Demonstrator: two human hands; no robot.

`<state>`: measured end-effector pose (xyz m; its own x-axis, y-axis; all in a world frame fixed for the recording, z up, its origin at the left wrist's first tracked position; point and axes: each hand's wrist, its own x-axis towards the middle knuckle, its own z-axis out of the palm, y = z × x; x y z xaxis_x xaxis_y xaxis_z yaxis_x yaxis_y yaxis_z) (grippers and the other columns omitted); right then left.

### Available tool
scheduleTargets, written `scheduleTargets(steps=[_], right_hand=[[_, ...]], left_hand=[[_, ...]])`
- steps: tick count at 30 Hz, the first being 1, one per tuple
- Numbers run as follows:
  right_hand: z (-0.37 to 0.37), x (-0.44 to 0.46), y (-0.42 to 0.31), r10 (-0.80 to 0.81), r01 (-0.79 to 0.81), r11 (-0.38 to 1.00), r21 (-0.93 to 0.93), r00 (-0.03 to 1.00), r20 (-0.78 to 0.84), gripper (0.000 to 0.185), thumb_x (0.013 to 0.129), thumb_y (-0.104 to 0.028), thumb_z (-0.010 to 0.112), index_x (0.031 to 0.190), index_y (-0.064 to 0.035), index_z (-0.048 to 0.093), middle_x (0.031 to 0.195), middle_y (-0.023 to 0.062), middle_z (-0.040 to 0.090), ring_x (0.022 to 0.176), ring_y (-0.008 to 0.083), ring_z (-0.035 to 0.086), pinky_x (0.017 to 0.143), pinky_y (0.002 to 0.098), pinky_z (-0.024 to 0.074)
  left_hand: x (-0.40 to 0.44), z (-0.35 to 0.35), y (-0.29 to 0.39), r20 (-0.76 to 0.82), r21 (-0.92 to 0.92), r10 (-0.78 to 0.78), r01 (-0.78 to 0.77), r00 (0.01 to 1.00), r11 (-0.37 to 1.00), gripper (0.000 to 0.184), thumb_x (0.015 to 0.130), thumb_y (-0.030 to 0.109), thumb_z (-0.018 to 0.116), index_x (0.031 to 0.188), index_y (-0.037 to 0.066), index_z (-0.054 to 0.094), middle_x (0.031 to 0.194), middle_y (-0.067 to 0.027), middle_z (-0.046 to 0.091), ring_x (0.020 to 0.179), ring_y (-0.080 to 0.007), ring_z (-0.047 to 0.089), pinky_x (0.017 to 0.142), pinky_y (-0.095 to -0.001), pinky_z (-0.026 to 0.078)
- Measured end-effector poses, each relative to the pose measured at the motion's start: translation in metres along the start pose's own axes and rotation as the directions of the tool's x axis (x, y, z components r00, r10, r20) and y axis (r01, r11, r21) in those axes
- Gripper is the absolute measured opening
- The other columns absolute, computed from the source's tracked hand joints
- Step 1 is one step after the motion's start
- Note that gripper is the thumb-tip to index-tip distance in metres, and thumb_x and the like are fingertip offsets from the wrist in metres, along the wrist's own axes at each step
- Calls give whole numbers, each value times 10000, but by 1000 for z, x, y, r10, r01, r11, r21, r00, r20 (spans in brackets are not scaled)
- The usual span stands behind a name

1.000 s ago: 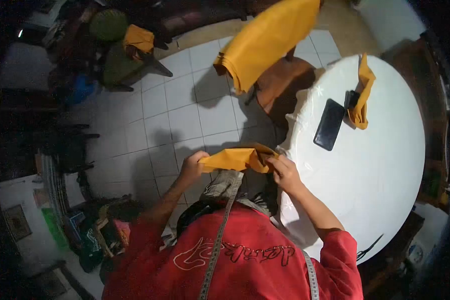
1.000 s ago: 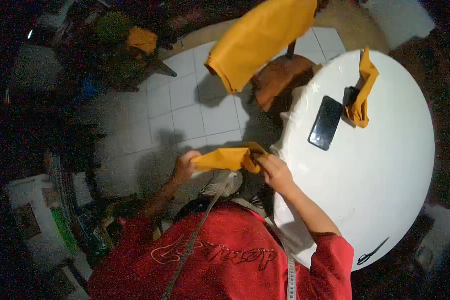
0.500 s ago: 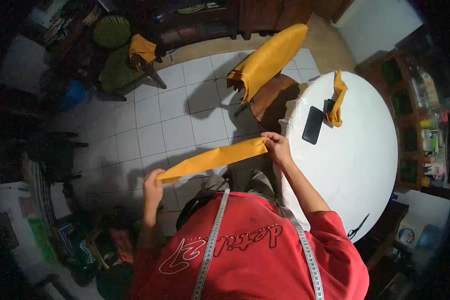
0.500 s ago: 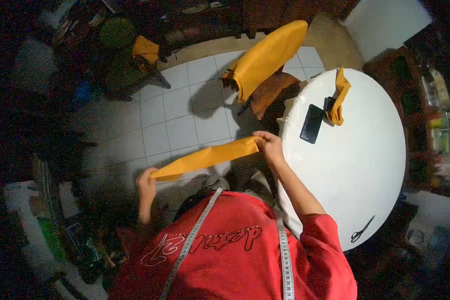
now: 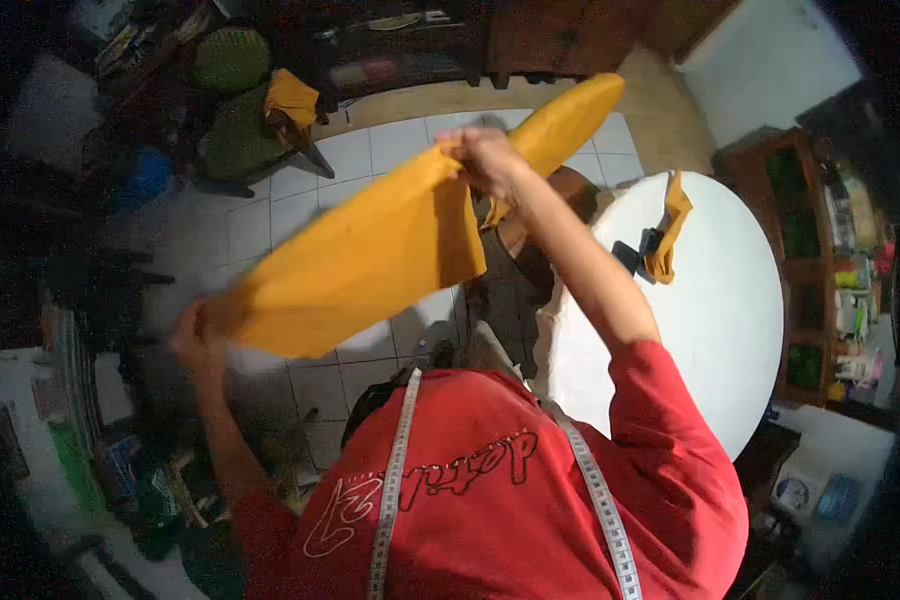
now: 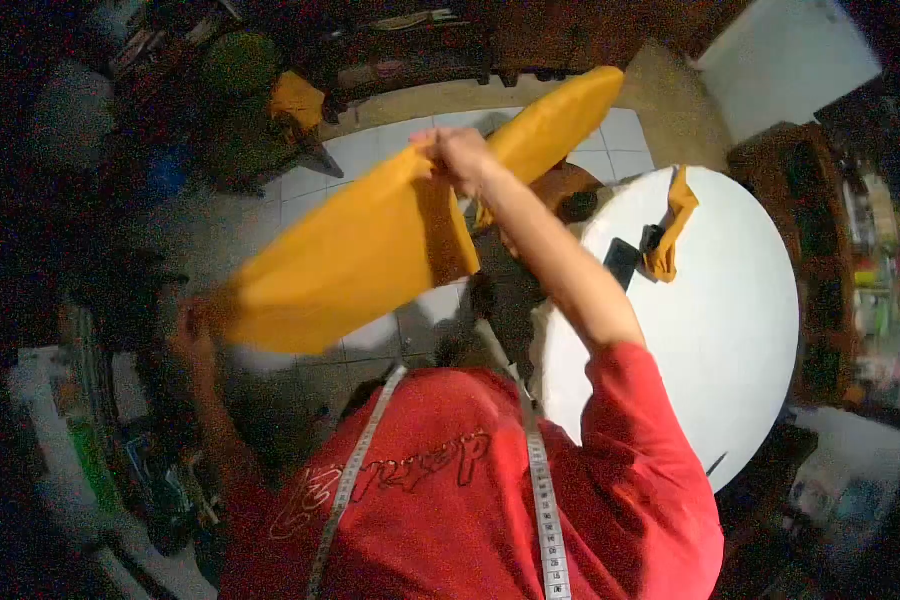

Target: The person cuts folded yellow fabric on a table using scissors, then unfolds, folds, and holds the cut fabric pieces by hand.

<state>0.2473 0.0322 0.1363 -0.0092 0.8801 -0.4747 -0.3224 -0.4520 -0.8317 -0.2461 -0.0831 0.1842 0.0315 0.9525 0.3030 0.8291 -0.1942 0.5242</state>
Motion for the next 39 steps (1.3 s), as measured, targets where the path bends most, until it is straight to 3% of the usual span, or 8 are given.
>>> scheduleTargets(steps=[2, 11, 17, 20, 22, 24, 33, 39], right_hand=[[7, 26, -43, -34, 34, 999, -7, 997, 70, 350, 985, 44, 456, 1242, -38, 679, 993, 93, 675, 798, 165, 648, 666, 252, 577], [-29, 120, -179, -299, 355, 924, -145, 903, 308, 282, 994, 19, 573, 1255, -26, 671, 1118, 131, 711, 843, 147, 707, 699, 183, 603], [-88, 117, -243, -304, 325, 898, -296, 946, 115, 277, 1016, -4, 569, 1271, -40, 671, 1137, 108, 714, 890, 131, 703, 706, 170, 591], [-147, 126, -259, -297, 288, 878, -382, 954, 36, 283, 1030, -9, 541, 1277, -53, 673, 1141, 100, 716, 873, 123, 697, 668, 155, 577], [-197, 135, -264, -361, 354, 808, -471, 929, 80, 287, 1035, -6, 532, 1280, -57, 673, 1134, 102, 717, 854, 121, 693, 663, 165, 573], [-230, 137, -268, -316, 281, 831, -479, 949, 8, 277, 1028, 0, 547, 1266, -65, 674, 1107, 100, 714, 838, 108, 688, 669, 181, 572], [-316, 158, -238, -251, 201, 924, -326, 961, -119, 165, 1023, 0, 559, 1133, -36, 676, 988, 80, 704, 765, 134, 665, 623, 221, 545], [-321, 181, -234, -222, 163, 885, -435, 971, -88, 257, 1025, -18, 461, 1137, -33, 692, 1113, 106, 711, 891, 197, 683, 683, 272, 592]], left_hand=[[30, -6, 8, -111, 144, 127, -111, 986, 983, 201, 990, 67, 628, 1159, 20, 727, 1049, -79, 761, 872, -211, 685, 759, -347, 542], [95, 24, 112, -212, 93, 41, -22, 976, 995, 247, 971, 61, 637, 1201, 29, 722, 1058, -93, 764, 870, -207, 689, 754, -348, 544], [136, 90, 202, -47, -14, -21, 20, 999, 1000, 248, 945, 36, 644, 1178, 27, 729, 1046, -106, 757, 866, -208, 686, 750, -346, 546], [148, 142, 194, 9, -65, 139, -138, 990, 988, 269, 899, -13, 657, 1158, 11, 728, 1013, -104, 752, 842, -216, 682, 735, -348, 543], [155, 172, 216, 114, -301, 71, -34, 991, 953, 303, 845, -56, 661, 1138, -8, 719, 974, -115, 749, 794, -255, 679, 696, -368, 540], [176, 185, 239, -71, -161, 566, -569, 821, 806, 286, 823, -66, 649, 1096, -21, 722, 932, -130, 742, 760, -287, 675, 662, -396, 534], [215, 284, 244, 48, -345, 368, -330, 929, 879, 229, 847, -49, 629, 1057, -37, 719, 942, -151, 775, 745, -335, 703, 675, -404, 553], [220, 289, 246, 102, -335, 274, -226, 956, 915, 244, 842, -52, 628, 1069, -33, 716, 947, -150, 785, 738, -352, 709, 684, -405, 560]])
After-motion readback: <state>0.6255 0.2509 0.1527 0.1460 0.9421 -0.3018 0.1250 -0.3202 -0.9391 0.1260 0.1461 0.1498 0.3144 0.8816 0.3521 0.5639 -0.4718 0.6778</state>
